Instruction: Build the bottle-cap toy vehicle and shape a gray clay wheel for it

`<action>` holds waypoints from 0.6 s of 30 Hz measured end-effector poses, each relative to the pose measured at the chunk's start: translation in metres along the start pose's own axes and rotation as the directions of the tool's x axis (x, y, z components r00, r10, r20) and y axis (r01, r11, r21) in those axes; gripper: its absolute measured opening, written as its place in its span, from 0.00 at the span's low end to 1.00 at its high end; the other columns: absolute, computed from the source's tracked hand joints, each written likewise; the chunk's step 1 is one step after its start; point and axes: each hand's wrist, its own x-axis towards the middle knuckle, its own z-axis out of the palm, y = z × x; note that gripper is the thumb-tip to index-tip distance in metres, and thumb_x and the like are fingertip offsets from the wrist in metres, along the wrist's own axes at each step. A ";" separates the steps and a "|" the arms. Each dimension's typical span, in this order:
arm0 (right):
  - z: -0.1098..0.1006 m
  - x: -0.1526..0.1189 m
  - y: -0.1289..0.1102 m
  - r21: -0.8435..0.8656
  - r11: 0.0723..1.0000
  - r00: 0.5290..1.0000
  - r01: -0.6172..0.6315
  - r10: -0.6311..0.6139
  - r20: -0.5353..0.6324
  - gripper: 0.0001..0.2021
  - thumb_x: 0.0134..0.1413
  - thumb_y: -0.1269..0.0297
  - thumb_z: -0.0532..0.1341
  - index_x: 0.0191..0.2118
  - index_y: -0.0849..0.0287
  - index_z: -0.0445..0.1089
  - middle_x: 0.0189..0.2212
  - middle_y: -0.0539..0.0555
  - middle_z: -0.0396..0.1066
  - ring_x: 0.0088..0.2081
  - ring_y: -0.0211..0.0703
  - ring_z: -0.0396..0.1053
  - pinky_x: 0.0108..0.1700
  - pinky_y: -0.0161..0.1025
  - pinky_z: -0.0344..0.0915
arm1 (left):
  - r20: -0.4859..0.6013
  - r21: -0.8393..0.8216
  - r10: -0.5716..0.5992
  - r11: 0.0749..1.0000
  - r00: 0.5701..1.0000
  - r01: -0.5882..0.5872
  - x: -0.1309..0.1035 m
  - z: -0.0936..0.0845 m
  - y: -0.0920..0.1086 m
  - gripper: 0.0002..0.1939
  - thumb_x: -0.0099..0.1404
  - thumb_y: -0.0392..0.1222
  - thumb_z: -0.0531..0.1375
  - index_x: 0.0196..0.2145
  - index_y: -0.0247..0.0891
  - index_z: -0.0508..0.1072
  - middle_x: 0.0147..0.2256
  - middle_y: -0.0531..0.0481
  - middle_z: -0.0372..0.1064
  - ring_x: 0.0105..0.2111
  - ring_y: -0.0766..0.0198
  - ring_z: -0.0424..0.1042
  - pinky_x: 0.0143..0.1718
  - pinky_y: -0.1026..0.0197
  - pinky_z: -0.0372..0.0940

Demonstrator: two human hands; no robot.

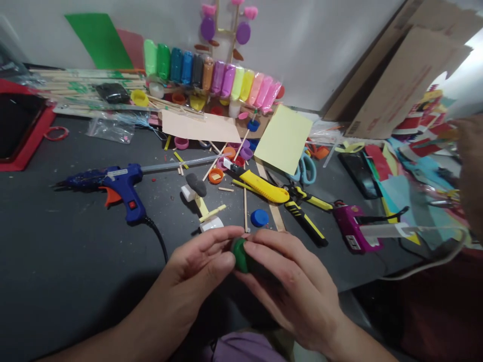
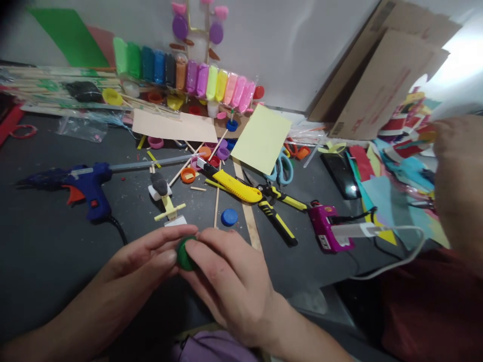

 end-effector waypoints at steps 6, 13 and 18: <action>0.005 -0.001 0.005 -0.063 0.993 0.995 0.098 -0.100 -0.018 0.16 0.61 0.74 0.65 0.53 0.66 0.69 0.46 0.62 0.77 0.48 0.44 0.76 0.49 0.39 0.77 | -0.056 0.071 -0.078 0.994 0.995 0.081 0.000 -0.003 0.001 0.15 0.69 0.48 0.66 0.51 0.44 0.81 0.45 0.47 0.83 0.47 0.56 0.80 0.52 0.57 0.69; 0.009 -0.007 0.012 0.020 0.989 0.988 0.145 -0.143 -0.061 0.18 0.58 0.79 0.62 0.54 0.66 0.68 0.48 0.63 0.76 0.48 0.45 0.75 0.48 0.42 0.76 | -0.074 0.049 -0.069 0.996 0.995 0.072 0.002 -0.004 0.002 0.14 0.66 0.47 0.69 0.48 0.44 0.82 0.41 0.49 0.84 0.42 0.62 0.81 0.47 0.62 0.71; 0.018 -0.015 0.018 0.074 0.979 0.975 0.192 -0.181 -0.131 0.19 0.57 0.80 0.61 0.55 0.65 0.67 0.50 0.64 0.75 0.52 0.47 0.73 0.49 0.46 0.75 | -0.050 0.026 -0.091 0.995 0.995 0.092 0.003 -0.008 -0.001 0.13 0.65 0.47 0.69 0.46 0.44 0.83 0.39 0.49 0.84 0.38 0.64 0.81 0.45 0.63 0.72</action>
